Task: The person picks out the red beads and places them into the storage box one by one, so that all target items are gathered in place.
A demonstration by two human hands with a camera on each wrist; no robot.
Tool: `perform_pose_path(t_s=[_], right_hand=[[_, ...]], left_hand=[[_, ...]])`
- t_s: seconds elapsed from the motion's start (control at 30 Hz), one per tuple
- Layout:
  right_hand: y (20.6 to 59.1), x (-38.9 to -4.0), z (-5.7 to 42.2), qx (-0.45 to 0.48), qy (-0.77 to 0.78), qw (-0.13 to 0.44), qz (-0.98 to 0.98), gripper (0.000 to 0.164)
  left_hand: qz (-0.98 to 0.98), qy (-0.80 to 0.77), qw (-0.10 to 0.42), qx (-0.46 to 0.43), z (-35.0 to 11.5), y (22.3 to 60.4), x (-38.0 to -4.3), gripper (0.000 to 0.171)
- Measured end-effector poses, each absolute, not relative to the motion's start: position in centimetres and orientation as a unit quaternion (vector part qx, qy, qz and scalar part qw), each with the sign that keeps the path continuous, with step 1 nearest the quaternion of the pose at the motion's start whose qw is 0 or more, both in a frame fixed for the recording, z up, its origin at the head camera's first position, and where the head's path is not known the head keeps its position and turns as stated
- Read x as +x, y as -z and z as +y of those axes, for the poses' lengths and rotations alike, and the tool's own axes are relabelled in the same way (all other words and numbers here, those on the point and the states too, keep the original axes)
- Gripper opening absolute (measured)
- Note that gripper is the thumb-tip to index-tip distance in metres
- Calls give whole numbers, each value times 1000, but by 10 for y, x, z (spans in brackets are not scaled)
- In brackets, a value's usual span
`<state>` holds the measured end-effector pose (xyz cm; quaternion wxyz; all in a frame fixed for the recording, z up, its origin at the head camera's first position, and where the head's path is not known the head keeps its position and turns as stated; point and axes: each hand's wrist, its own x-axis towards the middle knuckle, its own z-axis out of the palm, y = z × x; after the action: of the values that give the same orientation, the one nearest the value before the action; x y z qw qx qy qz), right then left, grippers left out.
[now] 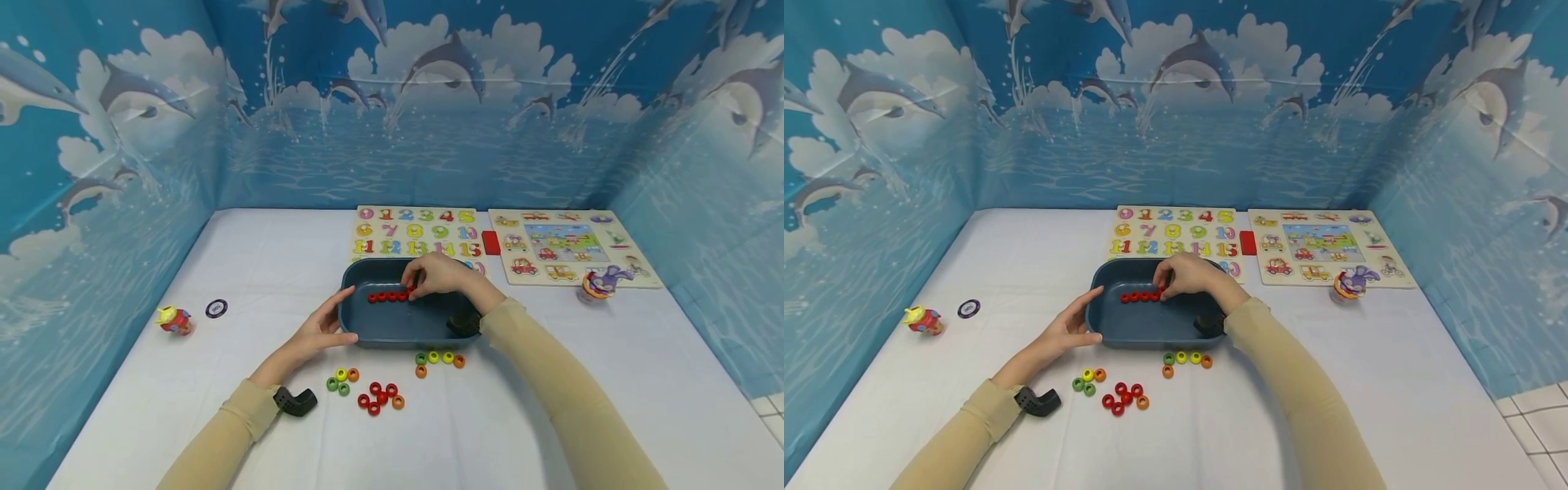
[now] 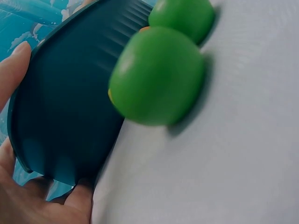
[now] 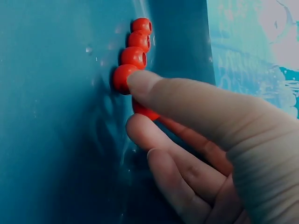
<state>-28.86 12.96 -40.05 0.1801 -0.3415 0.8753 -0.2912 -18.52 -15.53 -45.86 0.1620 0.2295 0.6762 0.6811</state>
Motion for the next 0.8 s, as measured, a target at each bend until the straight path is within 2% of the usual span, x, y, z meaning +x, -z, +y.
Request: perform_pose_path(t_s=[0.17,0.47,0.63,0.8], right_hand=[[403,-288,129,-361,251,160,884,25],[407,-288,125,-356,197,158,900,27],[404,-287,125,-352,223,173,892,32],[383,-281,128,-346,289,190,872,45]], left_hand=[[672,-683,168,231,-153,446,-180,81],[679,-677,159,238,-156,461,-186,81],[677,-678,161,236,-155,459,-186,81],[674,-680,170,232,-155,453,-184,80]])
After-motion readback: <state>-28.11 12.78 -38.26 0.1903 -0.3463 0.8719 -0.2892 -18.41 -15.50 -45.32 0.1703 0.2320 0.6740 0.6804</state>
